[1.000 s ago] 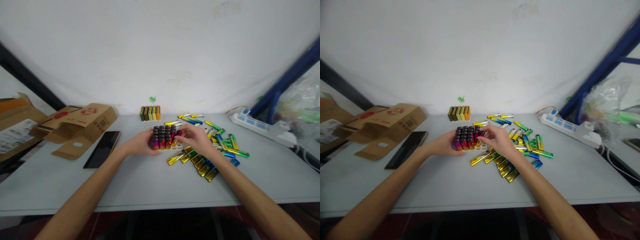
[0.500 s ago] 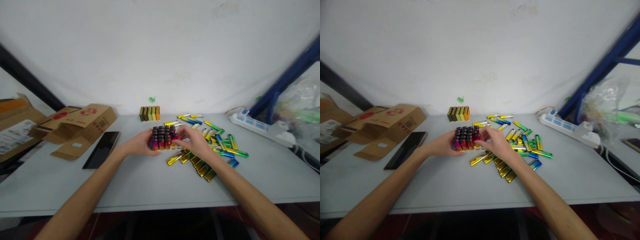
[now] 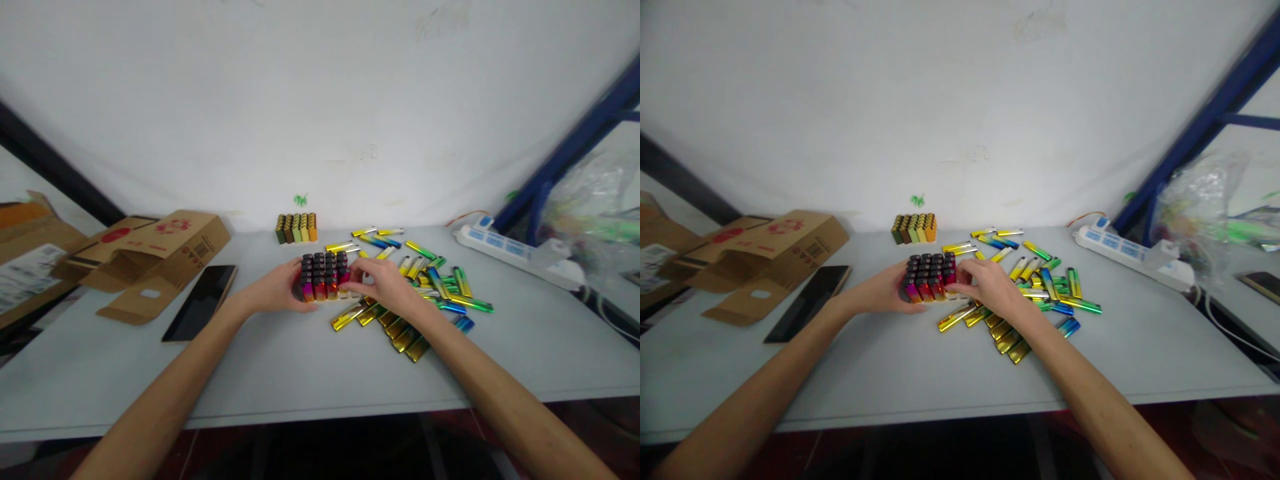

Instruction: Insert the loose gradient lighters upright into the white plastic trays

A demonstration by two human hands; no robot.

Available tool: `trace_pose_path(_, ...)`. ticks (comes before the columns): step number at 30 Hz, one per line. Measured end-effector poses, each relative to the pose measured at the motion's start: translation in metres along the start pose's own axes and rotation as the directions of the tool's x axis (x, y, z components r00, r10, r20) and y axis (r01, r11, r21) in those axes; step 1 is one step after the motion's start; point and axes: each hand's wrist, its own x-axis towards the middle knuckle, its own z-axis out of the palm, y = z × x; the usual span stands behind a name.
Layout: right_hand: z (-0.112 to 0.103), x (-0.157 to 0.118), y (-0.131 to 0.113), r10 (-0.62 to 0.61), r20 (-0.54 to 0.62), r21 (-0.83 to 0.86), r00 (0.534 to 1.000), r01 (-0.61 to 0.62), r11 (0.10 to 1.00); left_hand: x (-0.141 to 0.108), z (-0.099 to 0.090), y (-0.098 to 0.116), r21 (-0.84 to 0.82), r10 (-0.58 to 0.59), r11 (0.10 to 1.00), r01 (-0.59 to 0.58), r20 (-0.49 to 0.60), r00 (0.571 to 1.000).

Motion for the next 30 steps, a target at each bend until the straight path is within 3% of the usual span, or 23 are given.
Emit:
trace_pose_path(7,-0.014,-0.001,0.003,-0.060,0.057,0.003,0.997,0.060,0.998,0.000,-0.001,0.004,0.008,-0.011,1.000,0.011,0.002,1.000)
trace_pose_path(11,-0.039,-0.004,0.001,-0.045,-0.148,-0.112,0.988,0.029,0.993,0.000,-0.001,0.005,0.008,-0.017,1.000,0.017,0.000,1.000)
trace_pose_path(14,-0.063,-0.008,0.007,-0.031,-0.368,-0.241,0.929,-0.063,0.968,-0.001,-0.001,0.004,0.014,-0.024,1.000,0.024,0.005,1.000)
trace_pose_path(16,-0.076,-0.012,0.017,-0.039,-0.450,-0.332,0.892,-0.127,0.935,-0.001,-0.001,0.003,0.015,-0.018,1.000,0.017,0.006,1.000)
trace_pose_path(22,-0.094,-0.016,0.060,-0.091,-0.482,-0.535,0.872,-0.210,0.819,0.001,-0.002,0.002,0.039,0.020,0.999,-0.020,0.007,1.000)
trace_pose_path(30,-0.125,-0.031,0.094,-0.029,-0.613,-0.553,0.790,-0.403,0.729,0.002,-0.004,0.002,0.087,0.051,0.995,-0.052,0.010,0.999)
